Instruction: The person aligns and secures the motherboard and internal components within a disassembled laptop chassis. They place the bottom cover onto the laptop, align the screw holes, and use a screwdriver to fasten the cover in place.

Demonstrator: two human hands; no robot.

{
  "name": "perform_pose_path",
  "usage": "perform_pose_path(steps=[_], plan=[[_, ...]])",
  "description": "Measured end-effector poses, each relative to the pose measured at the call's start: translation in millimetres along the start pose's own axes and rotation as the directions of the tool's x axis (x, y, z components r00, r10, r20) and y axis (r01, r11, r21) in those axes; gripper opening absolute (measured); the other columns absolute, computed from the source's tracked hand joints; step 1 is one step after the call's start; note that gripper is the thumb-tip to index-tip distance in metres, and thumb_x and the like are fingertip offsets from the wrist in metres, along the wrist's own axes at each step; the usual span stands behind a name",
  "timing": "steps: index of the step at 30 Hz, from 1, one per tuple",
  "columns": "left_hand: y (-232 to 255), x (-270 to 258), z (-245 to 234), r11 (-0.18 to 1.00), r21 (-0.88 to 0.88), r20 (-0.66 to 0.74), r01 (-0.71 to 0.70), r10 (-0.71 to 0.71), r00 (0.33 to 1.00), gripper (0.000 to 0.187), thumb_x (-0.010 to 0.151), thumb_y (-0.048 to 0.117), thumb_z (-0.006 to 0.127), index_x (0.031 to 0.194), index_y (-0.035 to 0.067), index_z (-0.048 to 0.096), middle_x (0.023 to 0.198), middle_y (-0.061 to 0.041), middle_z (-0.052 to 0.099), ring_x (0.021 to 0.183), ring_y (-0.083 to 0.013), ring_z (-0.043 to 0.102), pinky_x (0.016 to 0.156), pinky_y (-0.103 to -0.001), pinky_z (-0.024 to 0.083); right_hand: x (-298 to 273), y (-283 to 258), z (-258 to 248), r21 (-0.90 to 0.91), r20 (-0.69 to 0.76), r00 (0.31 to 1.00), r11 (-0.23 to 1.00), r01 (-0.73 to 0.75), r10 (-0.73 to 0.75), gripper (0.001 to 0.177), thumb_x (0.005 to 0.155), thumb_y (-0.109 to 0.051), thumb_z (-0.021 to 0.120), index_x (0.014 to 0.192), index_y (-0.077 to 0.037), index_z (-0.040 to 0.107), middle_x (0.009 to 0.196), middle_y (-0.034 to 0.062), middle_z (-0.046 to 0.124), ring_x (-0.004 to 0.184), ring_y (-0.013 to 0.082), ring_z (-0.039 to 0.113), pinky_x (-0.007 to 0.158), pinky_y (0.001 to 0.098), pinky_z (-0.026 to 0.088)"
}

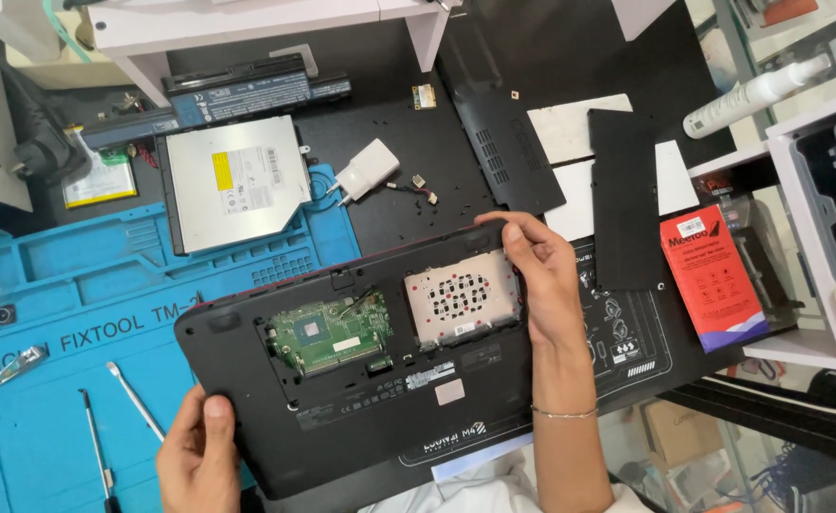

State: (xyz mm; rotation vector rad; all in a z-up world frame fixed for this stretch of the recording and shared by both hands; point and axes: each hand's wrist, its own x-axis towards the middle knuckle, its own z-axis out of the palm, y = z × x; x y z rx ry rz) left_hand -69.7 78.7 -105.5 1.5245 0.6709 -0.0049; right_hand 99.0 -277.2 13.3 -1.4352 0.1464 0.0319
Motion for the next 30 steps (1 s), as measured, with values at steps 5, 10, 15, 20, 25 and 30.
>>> perform_pose_path(steps=[5,10,15,20,25,30], plan=[[-36,-4,-6,1.0,-0.013,0.013,0.011,-0.011,1.0,0.045,0.104,0.017,0.061,0.142,-0.006,0.062,0.103,-0.014,0.064,0.089,-0.0144,0.054,0.079,-0.028,0.038,2,9,-7,-0.014,-0.027,1.0,1.0,0.01,-0.01,0.033,0.106,-0.027,0.061,0.117,0.003,0.072,0.097,0.0085,0.075,0.086,0.0109,0.07,0.079,0.0227,0.057],[-59,-9,-16,0.999,0.012,0.052,-0.045,0.044,0.998,0.046,0.096,0.012,0.065,0.136,-0.009,0.06,0.117,-0.015,0.074,0.111,-0.0157,0.067,0.099,-0.029,0.048,3,7,-6,-0.017,-0.013,1.0,1.0,0.015,-0.015,0.034,0.106,-0.028,0.061,0.117,0.003,0.072,0.099,0.0089,0.076,0.087,0.0108,0.07,0.08,0.0223,0.056],[-30,-14,-5,0.995,0.089,0.007,0.047,-0.048,0.999,0.043,0.095,0.011,0.067,0.133,-0.009,0.063,0.116,-0.018,0.075,0.111,-0.019,0.068,0.102,-0.031,0.047,2,9,-5,-0.043,-0.045,0.999,0.999,-0.008,0.006,0.034,0.104,-0.029,0.061,0.115,0.001,0.072,0.094,0.0098,0.076,0.081,0.0123,0.071,0.075,0.0244,0.058],[-28,-18,0,1.0,-0.03,0.041,-0.003,0.004,0.999,0.044,0.096,0.013,0.065,0.134,-0.008,0.061,0.119,-0.016,0.074,0.114,-0.0174,0.067,0.103,-0.03,0.045,4,9,-4,-0.052,-0.034,0.999,0.998,-0.029,0.028,0.034,0.105,-0.029,0.06,0.115,0.001,0.073,0.096,0.0078,0.076,0.084,0.0103,0.07,0.079,0.0227,0.056],[-37,-13,-1,0.996,0.076,-0.032,0.045,-0.043,0.999,0.045,0.094,0.013,0.068,0.133,-0.009,0.06,0.116,-0.016,0.075,0.111,-0.0186,0.068,0.102,-0.031,0.048,5,15,-7,-0.022,-0.034,0.999,0.999,-0.042,0.041,0.033,0.105,-0.028,0.061,0.117,0.0,0.073,0.096,0.0064,0.075,0.085,0.0094,0.068,0.079,0.0229,0.055],[-21,-19,2,0.996,0.05,-0.012,0.079,-0.078,0.997,0.048,0.097,0.016,0.067,0.138,-0.008,0.059,0.111,-0.013,0.072,0.104,-0.0158,0.065,0.098,-0.029,0.047,3,4,0,-0.027,-0.028,0.998,0.998,-0.049,0.048,0.034,0.104,-0.028,0.061,0.116,0.0,0.074,0.094,0.0074,0.076,0.082,0.0108,0.069,0.077,0.0233,0.056]])
